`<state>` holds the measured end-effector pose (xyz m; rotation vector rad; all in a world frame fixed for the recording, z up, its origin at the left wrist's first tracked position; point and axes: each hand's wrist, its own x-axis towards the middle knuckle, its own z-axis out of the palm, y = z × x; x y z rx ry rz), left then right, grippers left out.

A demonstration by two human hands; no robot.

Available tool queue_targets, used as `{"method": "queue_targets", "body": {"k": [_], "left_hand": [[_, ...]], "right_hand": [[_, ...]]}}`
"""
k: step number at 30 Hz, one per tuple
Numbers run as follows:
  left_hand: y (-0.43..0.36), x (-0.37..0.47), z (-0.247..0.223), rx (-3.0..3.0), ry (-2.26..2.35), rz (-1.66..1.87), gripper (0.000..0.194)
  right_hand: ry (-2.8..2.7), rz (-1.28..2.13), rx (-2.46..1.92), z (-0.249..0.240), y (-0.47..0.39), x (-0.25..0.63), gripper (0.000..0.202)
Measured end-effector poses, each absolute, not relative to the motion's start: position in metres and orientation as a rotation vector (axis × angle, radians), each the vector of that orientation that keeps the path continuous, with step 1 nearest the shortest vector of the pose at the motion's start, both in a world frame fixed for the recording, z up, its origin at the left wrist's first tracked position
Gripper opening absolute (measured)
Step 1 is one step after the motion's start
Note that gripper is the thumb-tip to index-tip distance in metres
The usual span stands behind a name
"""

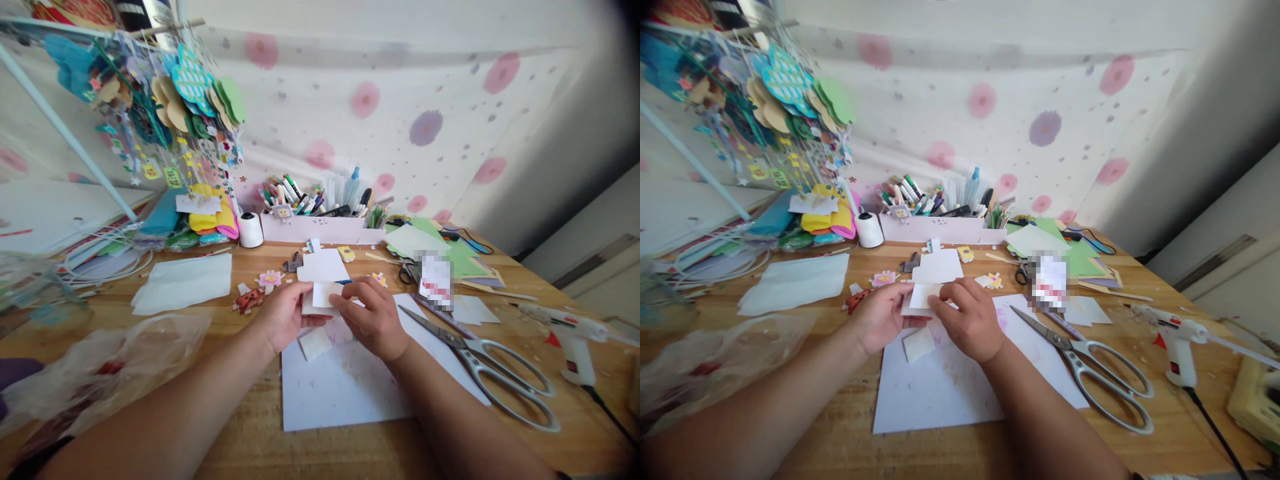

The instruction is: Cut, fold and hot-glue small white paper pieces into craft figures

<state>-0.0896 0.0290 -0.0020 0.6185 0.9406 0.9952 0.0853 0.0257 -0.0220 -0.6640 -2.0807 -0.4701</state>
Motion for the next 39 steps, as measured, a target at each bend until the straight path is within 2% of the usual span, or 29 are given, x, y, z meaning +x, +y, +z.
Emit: {"method": "queue_targets", "body": {"k": [6, 9, 14, 18, 21, 26, 28, 32, 39], "left_hand": [[0.029, -0.091, -0.005, 0.83, 0.977, 1.026, 0.015], [0.028, -0.091, -0.007, 0.933, 1.052, 0.99, 0.019], [0.028, -0.09, -0.006, 0.99, 1.096, 1.014, 0.019], [0.028, -0.091, -0.005, 1.047, 1.094, 1.08, 0.02], [0.027, -0.091, -0.005, 1.108, 1.105, 1.105, 0.021], [0.024, -0.089, -0.004, 1.127, 1.053, 1.12, 0.022], [0.022, -0.088, -0.002, 1.122, 1.056, 1.134, 0.022], [0.021, -0.086, -0.002, 1.144, 1.1, 1.146, 0.019], [0.022, -0.085, -0.006, 1.171, 1.137, 1.137, 0.017]], "right_hand": [[-2.153, -0.535, -0.692, -0.02, 0.025, 0.083, 0.015], [-2.181, -0.56, -0.729, -0.02, 0.025, 0.081, 0.015], [-2.186, -0.459, -0.761, -0.023, 0.026, 0.081, 0.02], [-2.072, -0.141, -0.709, -0.023, 0.025, 0.086, 0.022], [-1.774, 0.181, -0.785, -0.023, 0.027, 0.086, 0.02], [-1.343, 1.165, -0.994, -0.026, 0.034, 0.079, 0.047], [-1.319, 1.408, -0.966, -0.026, 0.035, 0.075, 0.042], [-1.252, 1.373, -0.969, -0.026, 0.032, 0.069, 0.027], [-1.257, 1.299, -1.022, -0.029, 0.034, 0.071, 0.024]]}}
